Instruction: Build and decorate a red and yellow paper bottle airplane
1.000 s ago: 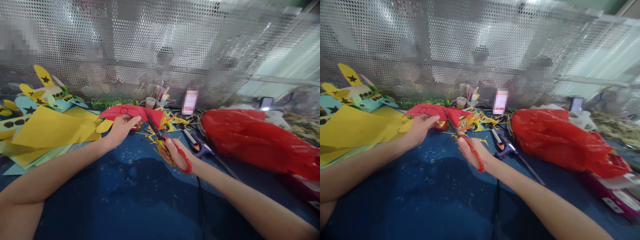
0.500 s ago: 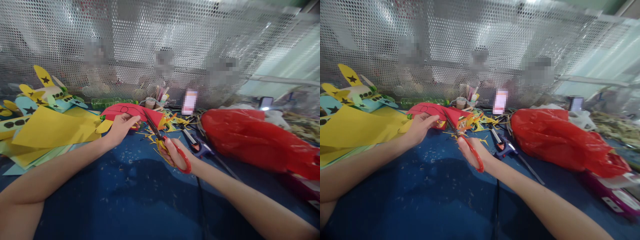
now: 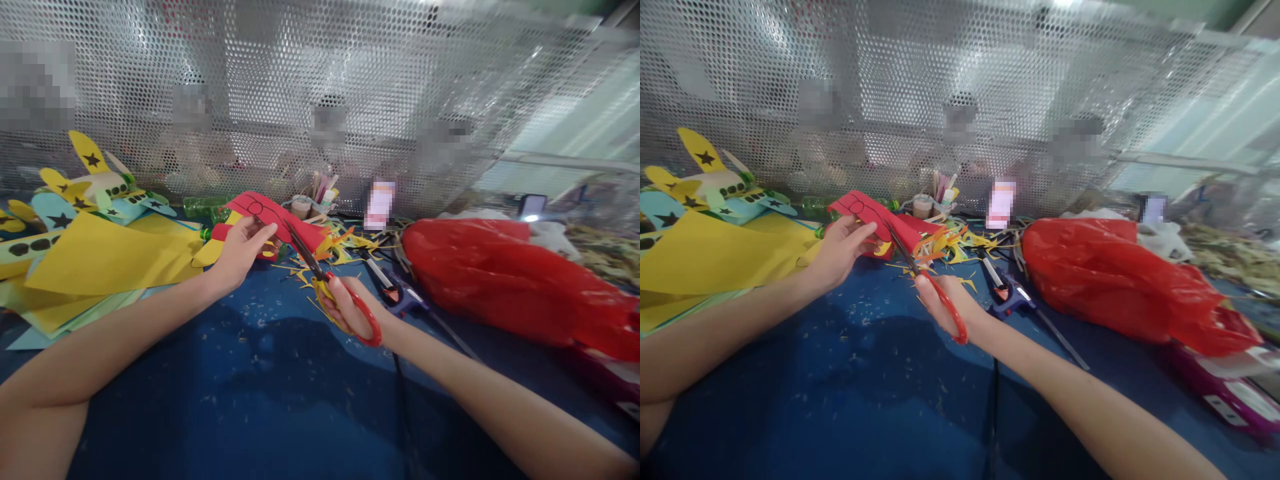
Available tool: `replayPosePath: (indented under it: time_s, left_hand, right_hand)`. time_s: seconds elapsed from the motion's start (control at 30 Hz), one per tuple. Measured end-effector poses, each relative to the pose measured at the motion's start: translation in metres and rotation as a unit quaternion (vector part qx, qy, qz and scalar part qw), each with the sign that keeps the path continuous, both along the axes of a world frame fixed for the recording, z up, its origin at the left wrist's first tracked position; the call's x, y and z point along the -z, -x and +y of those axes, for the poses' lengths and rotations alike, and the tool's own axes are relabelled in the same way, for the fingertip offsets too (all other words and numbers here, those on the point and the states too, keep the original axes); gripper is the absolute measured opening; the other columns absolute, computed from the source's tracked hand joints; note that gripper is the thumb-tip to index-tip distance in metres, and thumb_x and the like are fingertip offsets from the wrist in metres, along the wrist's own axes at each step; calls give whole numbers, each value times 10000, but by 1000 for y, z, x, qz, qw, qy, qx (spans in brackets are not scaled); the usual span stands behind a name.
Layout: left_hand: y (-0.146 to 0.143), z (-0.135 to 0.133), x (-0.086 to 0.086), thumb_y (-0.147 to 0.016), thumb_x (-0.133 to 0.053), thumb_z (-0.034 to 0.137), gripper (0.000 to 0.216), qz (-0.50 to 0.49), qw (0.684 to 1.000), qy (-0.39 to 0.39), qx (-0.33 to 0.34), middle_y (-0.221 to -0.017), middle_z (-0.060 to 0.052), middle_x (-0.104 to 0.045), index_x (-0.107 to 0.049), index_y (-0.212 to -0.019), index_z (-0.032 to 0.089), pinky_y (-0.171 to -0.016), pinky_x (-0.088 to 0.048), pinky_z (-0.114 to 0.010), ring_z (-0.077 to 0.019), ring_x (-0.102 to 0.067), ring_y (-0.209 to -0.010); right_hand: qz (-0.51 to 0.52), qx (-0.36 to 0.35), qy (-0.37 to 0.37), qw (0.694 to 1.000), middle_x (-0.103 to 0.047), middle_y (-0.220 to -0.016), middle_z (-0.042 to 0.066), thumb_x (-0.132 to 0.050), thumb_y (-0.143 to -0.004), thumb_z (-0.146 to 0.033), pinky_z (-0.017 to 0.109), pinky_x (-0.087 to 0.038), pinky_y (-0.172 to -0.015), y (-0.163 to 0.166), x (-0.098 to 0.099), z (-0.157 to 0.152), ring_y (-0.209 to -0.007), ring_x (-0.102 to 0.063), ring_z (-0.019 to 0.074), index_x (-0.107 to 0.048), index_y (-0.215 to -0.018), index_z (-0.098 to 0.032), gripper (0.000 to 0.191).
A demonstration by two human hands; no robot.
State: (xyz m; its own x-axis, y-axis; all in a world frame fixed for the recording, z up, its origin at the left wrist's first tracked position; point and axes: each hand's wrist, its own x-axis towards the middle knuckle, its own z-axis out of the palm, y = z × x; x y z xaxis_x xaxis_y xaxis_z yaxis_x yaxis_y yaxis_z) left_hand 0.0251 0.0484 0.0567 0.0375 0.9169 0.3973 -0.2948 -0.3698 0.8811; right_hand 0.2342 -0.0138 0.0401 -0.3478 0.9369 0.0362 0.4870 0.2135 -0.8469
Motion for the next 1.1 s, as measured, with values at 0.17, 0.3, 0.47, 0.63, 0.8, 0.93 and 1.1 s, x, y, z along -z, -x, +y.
replayPosePath:
  time_s: [0.17,0.3,0.47,0.63,0.8,0.93,1.1]
  left_hand:
    - [1,1,0,-717,-766,359,344,10,1000,-16,-3,-723,4,-646,-559,-932,186,-609,-552,-282,-140,-626,-632]
    - [2,2,-1,-724,-764,367,377,17,1000,-22,-8,-722,16,-629,-541,-982,208,-598,-544,-275,-141,-622,-636]
    - [1,1,-2,-713,-777,365,393,10,1000,-19,-13,-724,11,-630,-536,-984,214,-589,-534,-273,-147,-623,-639]
    - [2,1,0,-726,-770,391,398,24,999,-27,-18,-750,1,-636,-535,-992,211,-600,-530,-292,-157,-631,-647]
    - [0,-3,1,-737,-766,416,440,59,997,-55,-11,-724,18,-628,-510,-1030,213,-622,-539,-290,-169,-652,-678]
    - [-1,-7,-3,-749,-758,426,433,88,993,-73,-1,-740,12,-651,-504,-1026,210,-624,-536,-287,-151,-642,-635]
    - [0,-9,-8,-766,-748,418,400,106,991,-86,-8,-723,6,-658,-504,-1011,217,-626,-520,-299,-147,-626,-597]
  right_hand:
    - [-1,2,-5,1000,-357,-460,-31,-270,-890,-725,217,-240,-367,1,-1,-1,-413,-287,83,-345,-556,-226,605]
    - [0,-1,-4,1000,-361,-464,-30,-268,-888,-729,215,-239,-361,1,0,-1,-407,-287,81,-343,-555,-226,608]
    - [9,-3,-4,1000,-352,-454,-35,-265,-861,-774,219,-234,-347,1,1,-2,-383,-278,75,-336,-549,-232,630]
    - [12,-28,18,999,-436,-452,-13,-242,-814,-838,252,-383,-409,0,-1,-1,-378,-424,103,-350,-556,-234,665]
    - [10,-89,26,996,-620,-611,82,-204,-816,-842,316,-525,-601,-3,1,3,-595,-649,195,-444,-598,-214,707]
    - [6,-106,-2,994,-644,-667,97,-197,-842,-816,334,-533,-647,-6,3,4,-642,-659,206,-495,-641,-198,715]
    - [0,-118,-22,993,-650,-713,102,-159,-816,-845,341,-526,-664,-7,1,5,-669,-640,204,-519,-672,-194,758]
